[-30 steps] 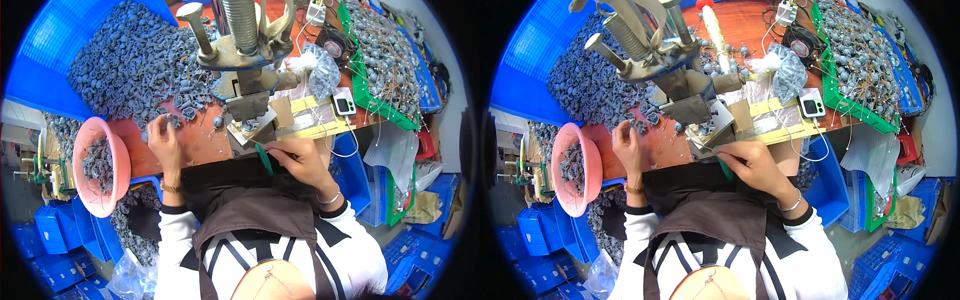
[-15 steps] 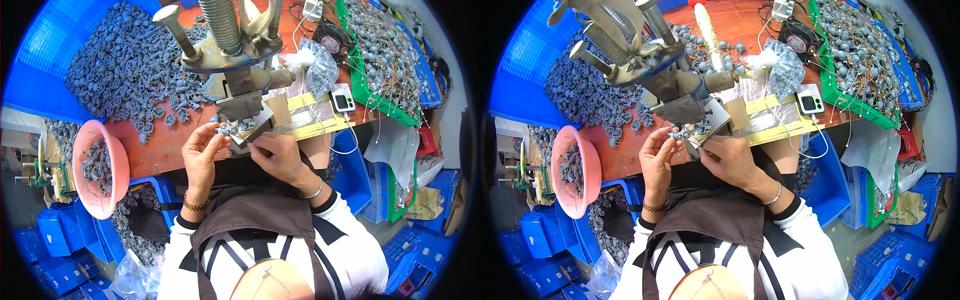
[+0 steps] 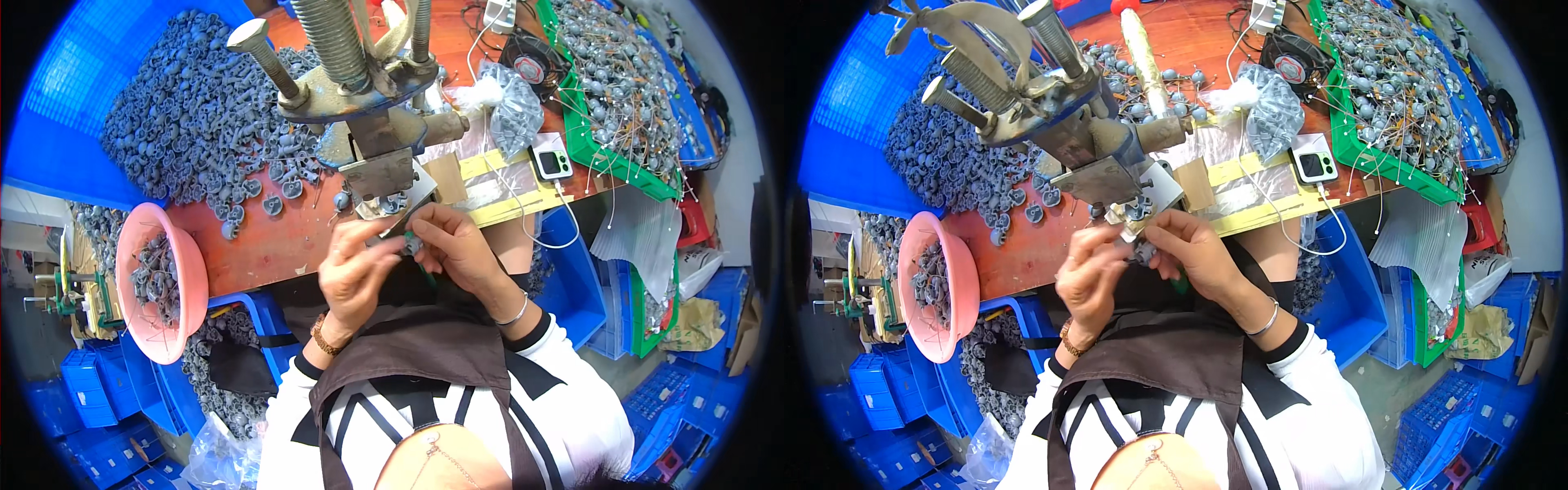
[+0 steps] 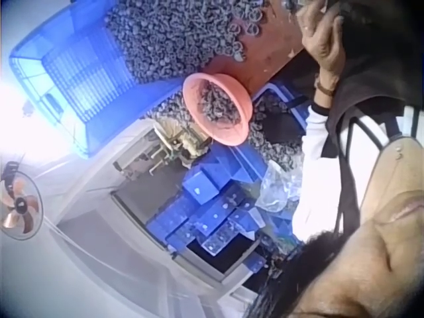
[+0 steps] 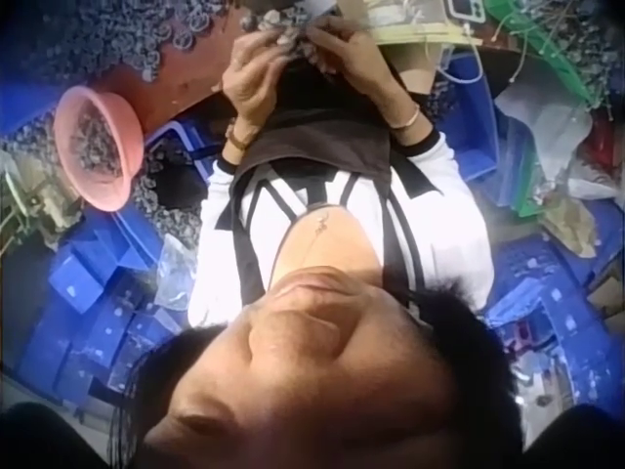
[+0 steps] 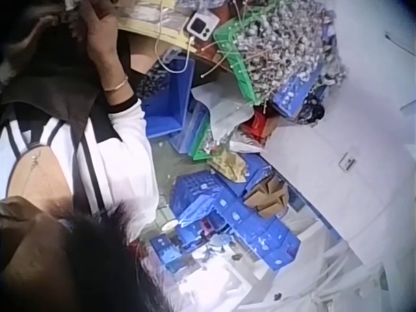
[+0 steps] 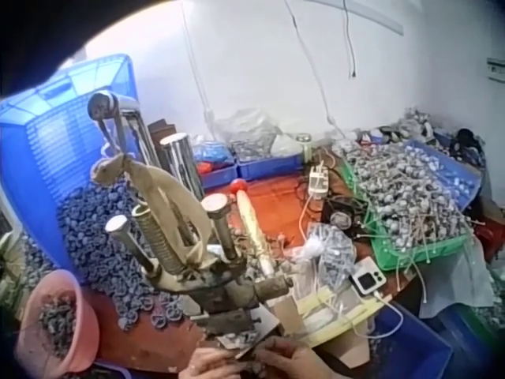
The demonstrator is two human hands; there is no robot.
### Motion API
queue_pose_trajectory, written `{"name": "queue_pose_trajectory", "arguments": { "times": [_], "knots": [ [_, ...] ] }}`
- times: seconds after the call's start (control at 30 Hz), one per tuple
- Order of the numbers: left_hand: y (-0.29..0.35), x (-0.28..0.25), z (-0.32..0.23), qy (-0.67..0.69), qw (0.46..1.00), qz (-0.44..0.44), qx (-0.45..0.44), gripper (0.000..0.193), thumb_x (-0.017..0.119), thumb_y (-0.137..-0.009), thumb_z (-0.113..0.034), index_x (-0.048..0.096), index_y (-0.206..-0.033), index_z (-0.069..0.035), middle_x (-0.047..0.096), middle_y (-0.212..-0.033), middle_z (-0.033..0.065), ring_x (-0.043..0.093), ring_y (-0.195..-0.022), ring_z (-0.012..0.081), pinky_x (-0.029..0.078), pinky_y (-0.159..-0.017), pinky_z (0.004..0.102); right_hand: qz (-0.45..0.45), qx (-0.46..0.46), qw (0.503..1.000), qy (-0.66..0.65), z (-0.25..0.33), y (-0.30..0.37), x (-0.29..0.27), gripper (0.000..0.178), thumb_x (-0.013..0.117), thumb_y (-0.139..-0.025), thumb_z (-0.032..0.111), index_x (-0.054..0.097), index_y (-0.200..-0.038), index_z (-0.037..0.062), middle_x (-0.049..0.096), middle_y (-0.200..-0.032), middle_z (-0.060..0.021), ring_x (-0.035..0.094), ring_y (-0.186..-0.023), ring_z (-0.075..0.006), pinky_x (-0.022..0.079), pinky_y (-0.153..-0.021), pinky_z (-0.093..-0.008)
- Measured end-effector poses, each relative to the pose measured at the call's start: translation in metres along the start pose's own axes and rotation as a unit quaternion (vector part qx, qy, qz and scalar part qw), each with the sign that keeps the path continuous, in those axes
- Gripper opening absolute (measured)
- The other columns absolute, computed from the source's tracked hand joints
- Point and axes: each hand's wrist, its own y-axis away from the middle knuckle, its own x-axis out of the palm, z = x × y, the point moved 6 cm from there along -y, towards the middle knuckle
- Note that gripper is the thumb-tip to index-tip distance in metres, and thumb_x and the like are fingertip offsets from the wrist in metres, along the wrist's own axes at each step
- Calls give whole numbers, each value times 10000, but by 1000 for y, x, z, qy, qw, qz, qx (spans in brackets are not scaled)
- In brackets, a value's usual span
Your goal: Assembling small plastic and metal components using a specialized industrial press machine.
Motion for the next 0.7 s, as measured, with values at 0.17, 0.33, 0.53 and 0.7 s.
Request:
{"name": "queue_pose_trajectory", "arguments": {
  "times": [0.17,0.33,0.53,0.7],
  "knots": [
    [24,-40,39,64,942,-284,-167,178,497,-916,11,628,-1024,61,610,-1115,121,570,-1010,180,434,-896,286,-143,-184,963,132,13,-5,-26,87,578,-920,137,581,-934,51,593,-711,-17,530,-585,-38,426,-535,-177],
    [5,-7,-4,-340,936,-89,6,435,700,-746,-27,557,-1154,19,591,-1137,147,531,-1110,302,365,-1004,352,-49,-227,900,368,16,-10,-7,69,572,-909,75,561,-938,14,577,-731,9,547,-660,-36,457,-591,-194],
    [12,13,31,-128,976,-24,-177,204,721,-756,-52,650,-944,-14,612,-825,87,561,-611,175,449,-566,290,-37,-163,962,217,11,-20,3,56,591,-884,40,569,-888,-11,583,-675,-3,594,-643,-62,466,-572,-214],
    [6,14,59,-122,964,-43,-232,185,703,-774,-43,668,-952,-8,559,-740,58,446,-519,121,371,-497,262,-123,-265,815,500,16,-20,-3,61,640,-831,70,616,-817,16,630,-668,-81,637,-595,-159,482,-550,-274]
  ]
}}
